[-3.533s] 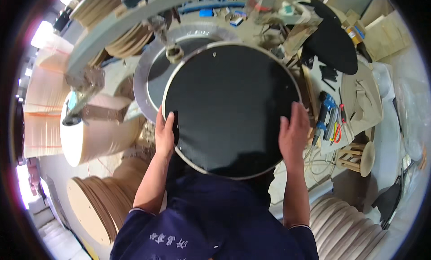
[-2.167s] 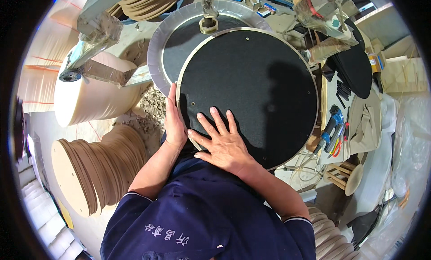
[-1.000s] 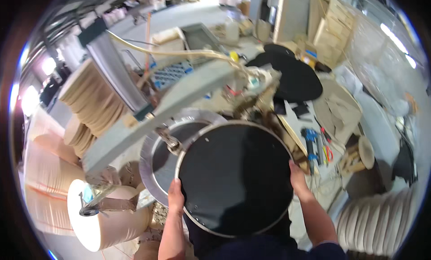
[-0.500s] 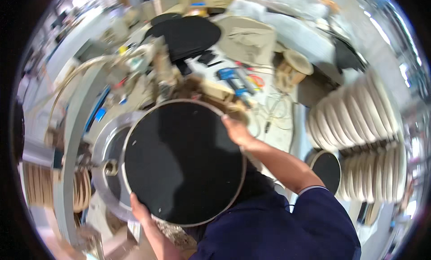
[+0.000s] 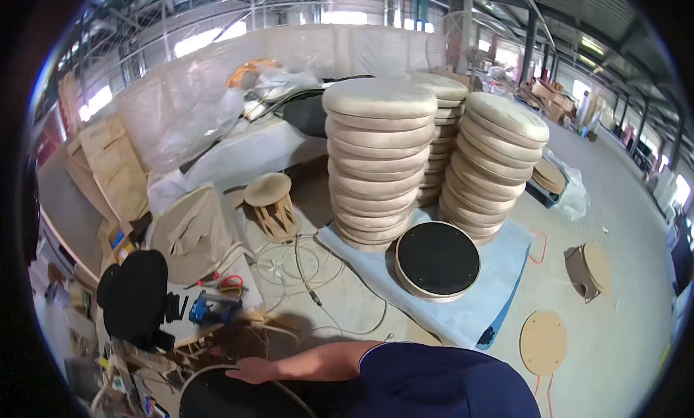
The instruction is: Upholster wooden stool seats by stapling fabric covers to the bases using an air tool.
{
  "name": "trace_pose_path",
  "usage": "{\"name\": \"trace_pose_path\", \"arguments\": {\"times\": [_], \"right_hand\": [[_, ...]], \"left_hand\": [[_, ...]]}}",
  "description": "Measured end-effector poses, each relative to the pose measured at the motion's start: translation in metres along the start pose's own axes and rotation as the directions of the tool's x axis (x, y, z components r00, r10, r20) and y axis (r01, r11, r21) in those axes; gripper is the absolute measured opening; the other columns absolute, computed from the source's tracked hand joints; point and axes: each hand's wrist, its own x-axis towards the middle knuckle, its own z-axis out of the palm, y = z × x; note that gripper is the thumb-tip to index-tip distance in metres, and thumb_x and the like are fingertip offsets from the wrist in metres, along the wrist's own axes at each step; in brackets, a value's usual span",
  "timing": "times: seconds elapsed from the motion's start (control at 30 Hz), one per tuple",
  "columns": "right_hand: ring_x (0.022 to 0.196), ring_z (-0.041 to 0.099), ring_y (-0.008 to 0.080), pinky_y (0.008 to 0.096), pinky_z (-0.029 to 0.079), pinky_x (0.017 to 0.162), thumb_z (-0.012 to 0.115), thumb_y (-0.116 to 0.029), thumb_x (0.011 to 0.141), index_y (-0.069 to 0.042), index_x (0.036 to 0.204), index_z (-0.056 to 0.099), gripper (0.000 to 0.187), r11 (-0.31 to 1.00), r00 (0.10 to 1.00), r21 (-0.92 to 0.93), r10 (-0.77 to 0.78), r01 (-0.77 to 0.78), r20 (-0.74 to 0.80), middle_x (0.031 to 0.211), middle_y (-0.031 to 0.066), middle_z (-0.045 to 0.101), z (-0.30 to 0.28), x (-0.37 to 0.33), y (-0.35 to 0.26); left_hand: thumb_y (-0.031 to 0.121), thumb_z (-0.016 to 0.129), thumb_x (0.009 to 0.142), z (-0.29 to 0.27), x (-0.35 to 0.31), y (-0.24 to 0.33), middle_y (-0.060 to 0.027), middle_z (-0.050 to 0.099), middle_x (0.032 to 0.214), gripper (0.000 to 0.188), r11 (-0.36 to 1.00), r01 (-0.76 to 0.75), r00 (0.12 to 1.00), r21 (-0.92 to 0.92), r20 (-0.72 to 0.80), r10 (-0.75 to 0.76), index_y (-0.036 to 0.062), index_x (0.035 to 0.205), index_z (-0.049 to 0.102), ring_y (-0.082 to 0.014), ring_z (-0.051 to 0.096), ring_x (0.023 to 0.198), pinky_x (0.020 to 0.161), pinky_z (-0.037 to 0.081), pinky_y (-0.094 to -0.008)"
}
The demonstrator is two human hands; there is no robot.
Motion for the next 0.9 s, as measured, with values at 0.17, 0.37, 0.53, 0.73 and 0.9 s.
{"name": "trace_pose_path", "arguments": {"times": [0.17, 0.37, 0.53, 0.73, 0.9], "right_hand": [[0.112, 0.069, 0.0492, 0.0540, 0.052, 0.102, 0.041, -0.075, 0.106, 0.008, 0.103, 0.076, 0.090, 0.992, 0.997, 0.109, 0.071, -0.068, -0.024, 0.111, 0.0312, 0.074, -0.026, 0.004, 0.025], [0.111, 0.070, 0.0473, 0.0541, 0.052, 0.099, 0.042, -0.073, 0.106, 0.004, 0.108, 0.077, 0.084, 0.965, 0.985, 0.249, 0.118, -0.083, -0.129, 0.113, 0.0303, 0.075, -0.037, -0.001, 0.046], [0.098, 0.073, 0.0418, 0.0522, 0.054, 0.088, 0.047, -0.063, 0.111, -0.002, 0.098, 0.075, 0.068, 0.946, 0.942, 0.321, 0.065, 0.046, -0.328, 0.098, 0.0253, 0.074, -0.072, -0.029, 0.026], [0.094, 0.065, 0.0178, 0.0379, 0.051, 0.088, 0.053, -0.044, 0.115, -0.001, 0.113, 0.070, 0.046, 0.861, 0.842, 0.389, -0.078, 0.327, -0.534, 0.096, 0.0105, 0.070, -0.143, -0.029, 0.010], [0.102, 0.058, 0.0121, 0.0302, 0.048, 0.094, 0.052, -0.038, 0.116, -0.002, 0.121, 0.071, 0.041, 0.718, 0.747, 0.421, -0.205, 0.554, -0.633, 0.104, 0.0044, 0.066, -0.198, -0.071, -0.051]], "left_hand": [[0.041, 0.051, 0.112, 0.065, 0.071, -0.009, -0.0182, 0.063, 0.151, 0.059, 0.998, 0.008, 0.975, -0.061, 0.222, 0.006, 0.0008, 0.155, 0.056, -0.0301, 0.062, 0.135, 0.117, 0.049, -0.0446], [0.042, 0.050, 0.112, 0.122, 0.116, -0.002, -0.0179, 0.063, 0.151, 0.060, 0.991, 0.011, 0.913, -0.131, 0.405, 0.043, 0.0008, 0.156, 0.056, -0.0300, 0.061, 0.136, 0.118, 0.047, -0.0441], [0.043, 0.049, 0.113, 0.125, 0.094, 0.022, -0.0177, 0.063, 0.151, 0.061, 0.989, 0.075, 0.885, -0.127, 0.466, -0.007, 0.0008, 0.156, 0.055, -0.0298, 0.061, 0.136, 0.118, 0.047, -0.0437], [0.044, 0.048, 0.113, 0.117, 0.061, 0.064, -0.0174, 0.063, 0.151, 0.062, 0.976, 0.199, 0.846, -0.085, 0.517, -0.128, 0.0008, 0.157, 0.055, -0.0296, 0.061, 0.137, 0.119, 0.045, -0.0432], [0.045, 0.047, 0.113, 0.130, 0.057, 0.076, -0.0172, 0.063, 0.150, 0.062, 0.958, 0.267, 0.813, -0.105, 0.558, -0.165, 0.0008, 0.157, 0.054, -0.0295, 0.060, 0.137, 0.120, 0.045, -0.0428]]}}
